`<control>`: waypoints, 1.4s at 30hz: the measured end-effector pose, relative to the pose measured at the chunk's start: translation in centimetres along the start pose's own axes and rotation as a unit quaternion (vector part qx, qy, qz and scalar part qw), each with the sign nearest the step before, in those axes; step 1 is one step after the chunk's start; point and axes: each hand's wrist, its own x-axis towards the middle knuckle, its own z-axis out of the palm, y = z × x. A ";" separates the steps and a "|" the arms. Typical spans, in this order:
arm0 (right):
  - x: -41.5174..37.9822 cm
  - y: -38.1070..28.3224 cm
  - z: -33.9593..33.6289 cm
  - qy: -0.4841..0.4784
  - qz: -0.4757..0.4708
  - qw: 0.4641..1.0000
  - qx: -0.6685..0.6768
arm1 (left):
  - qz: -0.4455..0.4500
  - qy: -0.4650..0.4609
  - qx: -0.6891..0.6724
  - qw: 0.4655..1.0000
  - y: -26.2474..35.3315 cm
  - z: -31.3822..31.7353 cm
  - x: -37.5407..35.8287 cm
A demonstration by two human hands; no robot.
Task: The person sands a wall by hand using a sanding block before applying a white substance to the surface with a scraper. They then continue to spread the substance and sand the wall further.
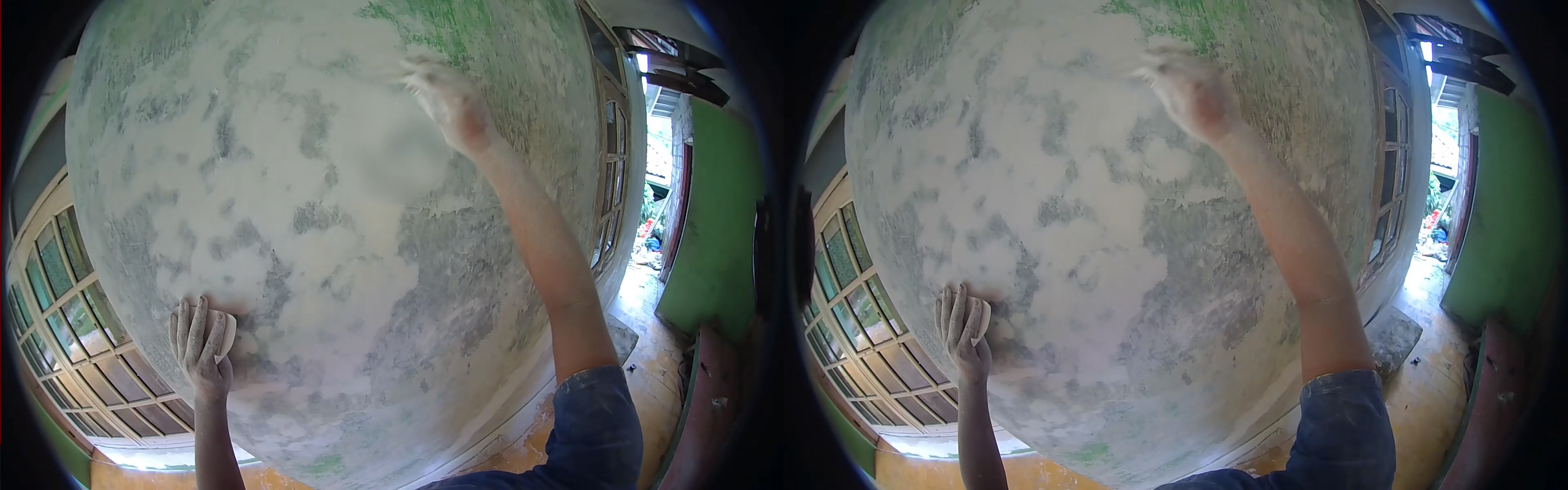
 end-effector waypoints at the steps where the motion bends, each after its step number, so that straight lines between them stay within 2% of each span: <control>1: -0.5 0.5 -0.3 -0.001 -0.001 1.000 0.000 | -0.001 -0.002 0.001 1.000 0.0 -0.1 0.0; 2: -0.4 0.4 -1.1 -0.024 0.181 0.983 0.011 | -0.002 -0.004 0.001 1.000 0.1 -0.1 0.0; 3: -0.3 0.2 -1.7 -0.046 0.356 0.933 0.020 | -0.003 -0.003 0.000 1.000 0.2 -0.1 -0.1; 4: 0.0 -0.6 -1.5 -0.044 0.355 0.933 0.020 | -0.001 0.000 -0.002 1.000 0.2 -0.1 -0.1; 6: 1.0 -2.4 -0.5 0.011 0.105 0.991 0.077 | 0.001 0.006 -0.001 1.000 0.1 0.0 0.0; 10: 0.0 -0.8 -0.1 0.034 0.097 0.991 0.080 | 0.001 0.003 0.002 1.000 0.1 0.0 0.0; 12: -0.5 0.2 -0.8 0.000 0.264 0.963 -0.045 | -0.005 -0.003 0.010 1.000 0.3 0.0 -0.2; 13: -0.6 0.1 -0.1 0.001 0.263 0.964 -0.044 | -0.007 -0.004 0.007 1.000 0.3 -0.1 -0.2; 16: 0.0 -2.1 2.0 0.090 0.017 0.995 0.044 | -0.007 0.000 0.002 1.000 0.2 0.0 -0.2; 18: 0.8 -2.6 -0.1 0.069 0.032 0.996 0.034 | -0.006 -0.002 -0.002 1.000 0.2 0.0 -0.2; 19: 1.3 -2.3 -1.3 -0.027 0.199 0.979 0.031 | -0.005 0.001 -0.003 1.000 0.2 0.0 -0.2; 20: 1.7 -2.2 -2.0 -0.124 0.357 0.925 0.027 | -0.006 0.006 -0.004 1.000 0.2 0.1 -0.2; 24: 2.2 -3.2 -0.3 -0.076 0.369 0.926 0.032 | -0.008 -0.002 0.003 1.000 0.2 0.0 -0.2; 25: 0.9 -2.6 1.9 0.027 0.221 0.974 0.039 | -0.009 -0.001 0.003 1.000 0.2 0.0 -0.2; 26: 0.1 -2.2 3.1 0.128 0.066 0.989 0.045 | -0.009 -0.001 0.003 1.000 0.2 0.1 -0.2; 27: 0.8 -2.5 1.6 0.127 0.069 0.988 0.044 | -0.007 -0.003 0.003 1.000 0.2 0.0 -0.2; 29: 2.0 -2.3 -2.2 -0.079 0.247 0.965 -0.028 | -0.006 -0.005 0.003 1.000 0.3 -0.1 -0.3; 30: 1.5 -1.7 -1.9 -0.081 0.245 0.966 -0.027 | -0.009 -0.006 0.002 1.000 0.3 -0.1 -0.5; 32: 0.4 -0.4 -0.4 -0.077 0.362 0.926 -0.078 | 0.000 0.000 0.002 1.000 0.2 0.0 -0.7; 33: 1.4 -2.1 -0.2 0.068 0.195 0.978 0.019 | -0.001 0.003 0.003 1.000 0.2 -0.1 -0.6; 34: 1.6 -2.6 0.5 0.069 0.192 0.979 0.017 | -0.001 0.004 0.000 1.000 0.2 -0.2 -0.5; 36: 1.1 -3.3 1.3 0.114 0.089 0.988 0.060 | 0.001 0.001 -0.006 1.000 0.4 -0.1 -0.4; 37: 0.7 -2.7 0.6 0.112 0.092 0.988 0.059 | 0.001 0.002 -0.007 1.000 0.4 -0.1 -0.4; 38: 0.8 -1.9 -0.9 0.015 0.202 0.979 0.015 | 0.000 0.005 -0.007 1.000 0.4 -0.2 -0.4; 39: 1.0 -1.4 -1.7 -0.082 0.304 0.949 -0.030 | -0.002 0.004 -0.009 1.000 0.5 -0.2 -0.4; 40: 1.1 -1.8 -1.7 -0.086 0.301 0.949 -0.030 | -0.002 0.002 -0.006 1.000 0.5 -0.3 -0.3; 42: 1.5 -3.6 -0.9 0.003 0.325 0.946 -0.021 | 0.001 0.002 -0.001 1.000 0.4 -0.2 -0.4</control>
